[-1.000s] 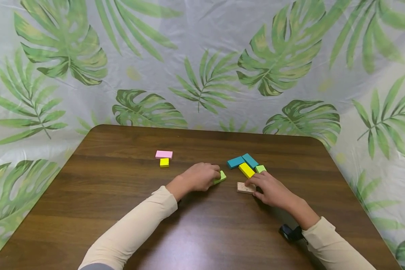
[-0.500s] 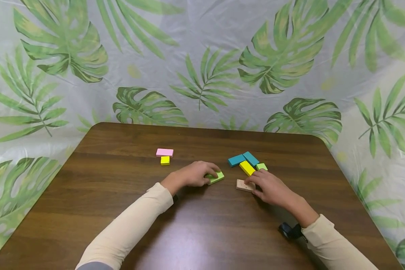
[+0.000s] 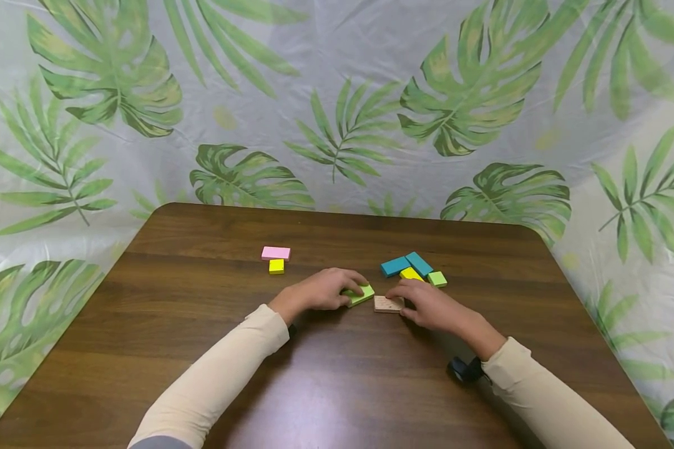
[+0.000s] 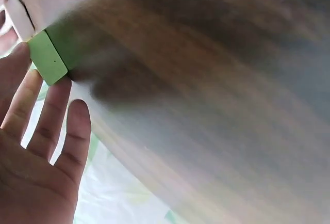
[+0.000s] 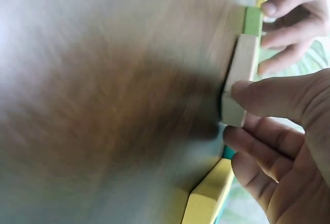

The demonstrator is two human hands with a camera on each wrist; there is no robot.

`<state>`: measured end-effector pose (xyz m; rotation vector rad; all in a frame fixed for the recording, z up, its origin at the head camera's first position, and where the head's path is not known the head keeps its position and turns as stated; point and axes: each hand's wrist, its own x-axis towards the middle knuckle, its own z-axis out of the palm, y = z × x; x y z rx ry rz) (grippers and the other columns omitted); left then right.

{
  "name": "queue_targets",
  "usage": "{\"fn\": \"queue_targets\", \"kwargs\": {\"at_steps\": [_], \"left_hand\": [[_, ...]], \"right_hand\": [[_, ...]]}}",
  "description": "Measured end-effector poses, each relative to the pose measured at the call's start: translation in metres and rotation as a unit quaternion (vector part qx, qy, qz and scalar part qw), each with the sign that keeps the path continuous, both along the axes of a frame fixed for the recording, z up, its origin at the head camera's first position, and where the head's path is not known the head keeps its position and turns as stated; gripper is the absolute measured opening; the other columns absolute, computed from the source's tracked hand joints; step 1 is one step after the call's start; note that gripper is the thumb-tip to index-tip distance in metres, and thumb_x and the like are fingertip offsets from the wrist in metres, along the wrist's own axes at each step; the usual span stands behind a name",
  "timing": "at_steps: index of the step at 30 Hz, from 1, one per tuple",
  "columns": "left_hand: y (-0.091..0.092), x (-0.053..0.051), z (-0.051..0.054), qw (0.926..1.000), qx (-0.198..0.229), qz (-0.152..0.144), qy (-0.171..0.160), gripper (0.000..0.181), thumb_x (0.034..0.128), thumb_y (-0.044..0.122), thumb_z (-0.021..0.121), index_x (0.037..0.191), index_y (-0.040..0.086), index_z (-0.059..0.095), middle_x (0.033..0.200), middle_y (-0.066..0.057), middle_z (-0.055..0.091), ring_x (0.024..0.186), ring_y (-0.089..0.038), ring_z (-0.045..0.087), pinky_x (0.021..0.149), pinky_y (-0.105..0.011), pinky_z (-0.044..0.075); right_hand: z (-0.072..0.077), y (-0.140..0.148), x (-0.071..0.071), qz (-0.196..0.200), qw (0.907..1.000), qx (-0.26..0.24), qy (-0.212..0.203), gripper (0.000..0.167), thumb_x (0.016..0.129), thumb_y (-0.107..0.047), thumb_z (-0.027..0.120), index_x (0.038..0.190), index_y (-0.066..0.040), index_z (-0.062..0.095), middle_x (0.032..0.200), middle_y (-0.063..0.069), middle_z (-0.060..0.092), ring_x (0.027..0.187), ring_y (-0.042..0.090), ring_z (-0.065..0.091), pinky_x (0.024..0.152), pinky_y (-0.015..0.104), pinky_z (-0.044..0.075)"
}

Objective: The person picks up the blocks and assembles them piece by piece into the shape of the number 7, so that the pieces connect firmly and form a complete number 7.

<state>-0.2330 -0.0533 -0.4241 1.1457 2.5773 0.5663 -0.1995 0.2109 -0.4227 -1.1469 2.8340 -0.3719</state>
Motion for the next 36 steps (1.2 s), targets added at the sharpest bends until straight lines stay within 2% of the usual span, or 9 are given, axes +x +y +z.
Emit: {"fn": "queue_targets", "kwargs": {"at_steps": [5, 11, 16, 22, 28, 36], "left_hand": [[-0.005, 0.002, 0.001, 0.9997, -0.016, 0.011, 0.014, 0.028, 0.0955, 0.010, 0.063, 0.122, 0.015, 0.073, 0.145, 0.002, 0.056, 0.133, -0.023, 0.056, 0.108, -0.041, 0.047], [-0.017, 0.002, 0.000, 0.9997, -0.005, 0.022, 0.011, 0.028, 0.0945, 0.008, 0.063, 0.119, 0.013, 0.074, 0.143, 0.001, 0.058, 0.132, -0.026, 0.056, 0.110, -0.042, 0.045], [-0.021, 0.001, -0.001, 0.9997, 0.005, 0.021, 0.013, 0.028, 0.0935, 0.006, 0.063, 0.119, 0.012, 0.074, 0.142, 0.000, 0.059, 0.131, -0.026, 0.057, 0.110, -0.042, 0.045], [-0.022, 0.001, -0.001, 0.9997, 0.007, 0.021, 0.011, 0.028, 0.0926, 0.005, 0.063, 0.118, 0.013, 0.074, 0.142, 0.002, 0.059, 0.131, -0.025, 0.057, 0.110, -0.041, 0.045], [-0.021, 0.000, 0.000, 0.9997, 0.009, 0.023, 0.006, 0.029, 0.0934, 0.006, 0.063, 0.119, 0.013, 0.073, 0.143, 0.003, 0.059, 0.133, -0.023, 0.056, 0.111, -0.040, 0.044], [-0.022, 0.001, 0.000, 0.9997, 0.007, 0.025, 0.000, 0.029, 0.0946, 0.008, 0.063, 0.122, 0.013, 0.072, 0.144, 0.002, 0.058, 0.136, -0.024, 0.053, 0.113, -0.042, 0.041]], "right_hand": [[0.000, -0.007, -0.015, 0.005, 1.0000, 0.002, -0.003, 0.032, 0.089, -0.004, 0.069, 0.121, -0.005, 0.068, 0.110, 0.009, 0.067, 0.098, 0.023, 0.064, 0.081, 0.038, 0.053], [-0.003, -0.013, -0.029, -0.003, 0.9997, -0.006, -0.024, 0.035, 0.092, -0.007, 0.066, 0.127, -0.002, 0.065, 0.114, 0.014, 0.065, 0.095, 0.023, 0.061, 0.077, 0.036, 0.051], [-0.005, -0.010, -0.037, -0.033, 0.9982, 0.000, -0.049, 0.044, 0.096, -0.012, 0.062, 0.138, 0.002, 0.056, 0.123, 0.018, 0.060, 0.102, 0.026, 0.058, 0.081, 0.039, 0.048], [-0.007, -0.003, -0.049, -0.074, 0.9944, 0.017, -0.073, 0.054, 0.098, -0.019, 0.058, 0.147, 0.000, 0.045, 0.126, 0.020, 0.055, 0.106, 0.029, 0.056, 0.087, 0.045, 0.047], [-0.008, 0.012, -0.060, -0.090, 0.9932, 0.010, -0.073, 0.049, 0.098, -0.016, 0.058, 0.143, 0.002, 0.049, 0.122, 0.020, 0.055, 0.101, 0.028, 0.055, 0.087, 0.047, 0.047], [-0.010, 0.015, -0.062, -0.094, 0.9935, 0.003, -0.064, 0.048, 0.098, -0.015, 0.059, 0.142, 0.003, 0.051, 0.126, 0.023, 0.056, 0.106, 0.032, 0.056, 0.091, 0.050, 0.047]]}}
